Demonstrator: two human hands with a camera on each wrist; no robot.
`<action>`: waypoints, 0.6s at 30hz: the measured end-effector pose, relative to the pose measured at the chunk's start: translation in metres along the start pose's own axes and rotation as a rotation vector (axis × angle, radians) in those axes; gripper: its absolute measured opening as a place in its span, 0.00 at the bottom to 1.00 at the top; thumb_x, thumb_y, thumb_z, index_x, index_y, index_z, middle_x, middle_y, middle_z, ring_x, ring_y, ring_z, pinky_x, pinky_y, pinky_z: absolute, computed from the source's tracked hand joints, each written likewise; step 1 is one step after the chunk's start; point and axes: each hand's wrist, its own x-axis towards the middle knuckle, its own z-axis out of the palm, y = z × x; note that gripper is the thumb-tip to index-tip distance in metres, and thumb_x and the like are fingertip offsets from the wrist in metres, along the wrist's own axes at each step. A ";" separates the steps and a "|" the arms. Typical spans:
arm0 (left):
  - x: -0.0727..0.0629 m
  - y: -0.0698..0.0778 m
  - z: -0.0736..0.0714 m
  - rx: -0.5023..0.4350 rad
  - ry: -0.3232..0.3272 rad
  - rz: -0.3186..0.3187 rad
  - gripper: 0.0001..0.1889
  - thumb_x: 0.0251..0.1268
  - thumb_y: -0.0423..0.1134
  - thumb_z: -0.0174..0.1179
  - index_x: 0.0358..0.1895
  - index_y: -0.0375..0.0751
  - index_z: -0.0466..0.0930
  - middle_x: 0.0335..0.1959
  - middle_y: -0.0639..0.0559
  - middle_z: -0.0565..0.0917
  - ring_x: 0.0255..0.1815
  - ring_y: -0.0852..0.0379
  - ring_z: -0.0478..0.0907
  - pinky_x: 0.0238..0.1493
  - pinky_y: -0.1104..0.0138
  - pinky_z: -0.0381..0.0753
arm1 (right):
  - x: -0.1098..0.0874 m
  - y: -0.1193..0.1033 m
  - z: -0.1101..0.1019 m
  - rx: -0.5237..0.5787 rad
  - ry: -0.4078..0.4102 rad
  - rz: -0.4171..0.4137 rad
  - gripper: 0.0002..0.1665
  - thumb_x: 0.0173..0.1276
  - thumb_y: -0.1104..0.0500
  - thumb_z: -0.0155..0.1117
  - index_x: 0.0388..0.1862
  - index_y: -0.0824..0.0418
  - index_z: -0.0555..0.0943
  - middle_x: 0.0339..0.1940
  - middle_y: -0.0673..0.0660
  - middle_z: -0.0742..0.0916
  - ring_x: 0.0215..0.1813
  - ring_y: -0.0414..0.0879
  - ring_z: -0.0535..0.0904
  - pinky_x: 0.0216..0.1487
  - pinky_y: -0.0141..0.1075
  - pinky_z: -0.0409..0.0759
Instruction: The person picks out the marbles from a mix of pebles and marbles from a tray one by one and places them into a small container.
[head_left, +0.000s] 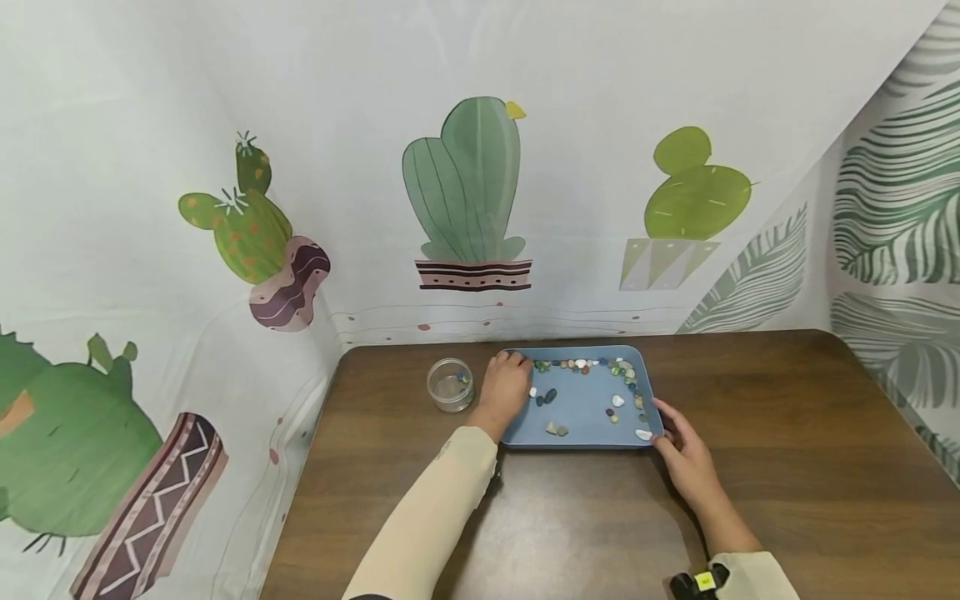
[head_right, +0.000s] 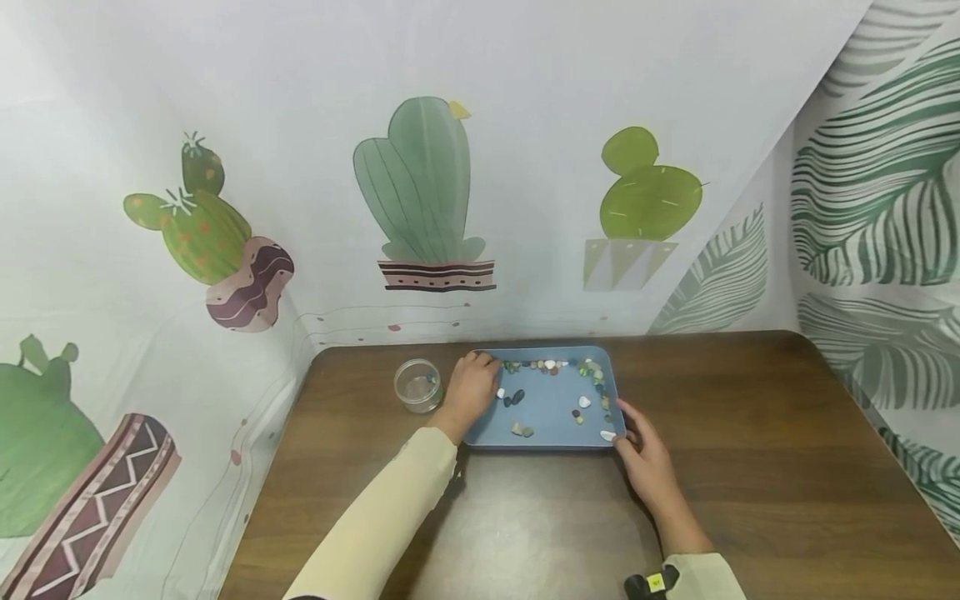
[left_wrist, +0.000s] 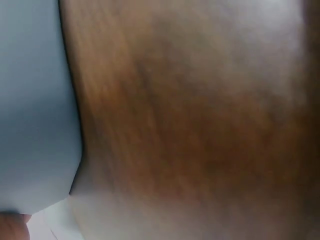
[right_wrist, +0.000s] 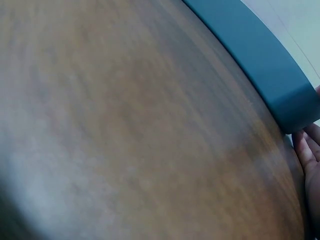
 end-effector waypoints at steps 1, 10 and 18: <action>0.000 0.000 0.000 -0.001 0.003 0.004 0.13 0.72 0.40 0.59 0.56 0.49 0.86 0.54 0.55 0.85 0.59 0.52 0.77 0.58 0.61 0.76 | 0.000 0.000 0.000 -0.002 0.001 0.001 0.36 0.69 0.74 0.55 0.76 0.62 0.66 0.70 0.71 0.75 0.57 0.24 0.70 0.50 0.10 0.68; -0.003 0.000 -0.001 -0.016 -0.011 0.010 0.14 0.73 0.40 0.58 0.57 0.49 0.85 0.52 0.54 0.85 0.55 0.54 0.78 0.54 0.61 0.76 | -0.002 -0.006 -0.001 -0.007 -0.008 -0.002 0.35 0.70 0.73 0.54 0.76 0.61 0.66 0.70 0.71 0.75 0.58 0.26 0.70 0.52 0.10 0.68; -0.002 -0.001 0.000 -0.024 -0.013 0.002 0.14 0.73 0.41 0.59 0.57 0.49 0.85 0.51 0.54 0.85 0.54 0.55 0.78 0.53 0.62 0.76 | -0.002 -0.006 0.000 0.023 0.002 -0.025 0.35 0.69 0.74 0.55 0.75 0.62 0.67 0.69 0.71 0.75 0.58 0.26 0.71 0.53 0.10 0.68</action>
